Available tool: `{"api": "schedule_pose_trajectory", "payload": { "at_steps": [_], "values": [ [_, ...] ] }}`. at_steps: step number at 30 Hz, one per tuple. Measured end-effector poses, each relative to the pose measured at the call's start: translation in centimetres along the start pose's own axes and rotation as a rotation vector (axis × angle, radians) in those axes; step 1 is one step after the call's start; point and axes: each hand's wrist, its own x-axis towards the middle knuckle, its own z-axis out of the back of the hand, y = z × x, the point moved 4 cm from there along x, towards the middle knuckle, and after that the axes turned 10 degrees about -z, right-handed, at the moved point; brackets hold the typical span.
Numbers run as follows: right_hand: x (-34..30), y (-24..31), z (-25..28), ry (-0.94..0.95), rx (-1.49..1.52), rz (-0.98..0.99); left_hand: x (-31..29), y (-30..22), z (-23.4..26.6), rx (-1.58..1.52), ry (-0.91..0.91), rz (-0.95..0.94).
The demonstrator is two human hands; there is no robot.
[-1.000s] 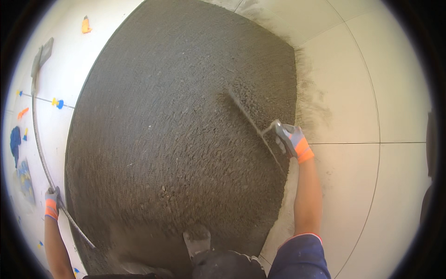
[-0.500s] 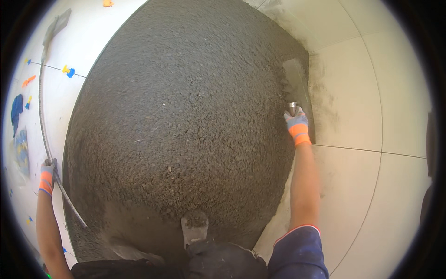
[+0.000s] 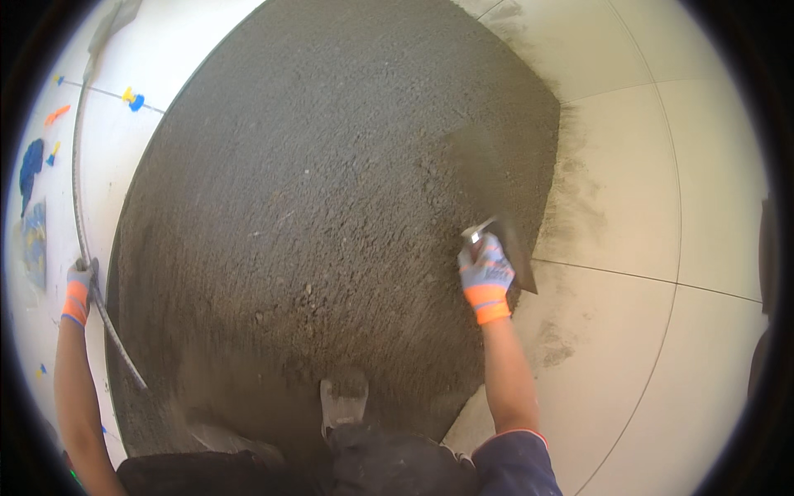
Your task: The person spreads and levels wet concrete on a tiled floor using a notched trowel and a long straightedge. They repeatedly smooth the surface and check alignment with the straightedge to create a flat, even layer.
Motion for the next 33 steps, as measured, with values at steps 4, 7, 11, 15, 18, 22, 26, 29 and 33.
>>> {"api": "schedule_pose_trajectory", "payload": {
  "at_steps": [4, 7, 11, 15, 18, 22, 26, 29, 33],
  "values": [
    [2.3, -0.5, 0.1, -0.02, -0.075, -0.146, -0.6, -1.7, -0.2, -0.078, -0.019, 0.001],
    [0.0, 1.8, 0.1, -0.064, -0.035, 0.046, -1.0, -1.7, -0.5, -0.049, -0.03, 0.031],
    [-6.8, 5.1, 1.1, 0.038, 0.117, 0.286, -1.2, -1.9, -0.5, -0.068, -0.142, -0.059],
    [-7.9, 6.2, 3.2, 0.066, 0.268, 0.16, -1.5, -2.5, -0.5, 0.027, -0.09, -0.021],
    [-7.6, 8.0, 2.7, 0.475, 0.586, -0.055, -1.9, -3.7, -0.9, -0.039, -0.071, 0.014],
    [-11.9, 13.2, 3.9, 0.677, 0.632, 0.378, -3.3, -6.3, -1.1, 0.214, -0.064, -0.102],
    [-15.4, 15.2, 4.8, 0.644, 0.336, 0.902, -4.8, -8.3, -1.3, 0.271, -0.091, -0.068],
    [-14.2, 15.2, 4.3, 0.592, 0.147, 1.045, -5.3, -9.2, -1.7, 0.306, -0.057, 0.011],
    [-11.1, 17.8, 3.7, 0.379, 0.113, 1.207, -5.7, -10.1, -2.0, 0.329, -0.054, 0.056]
  ]
}}
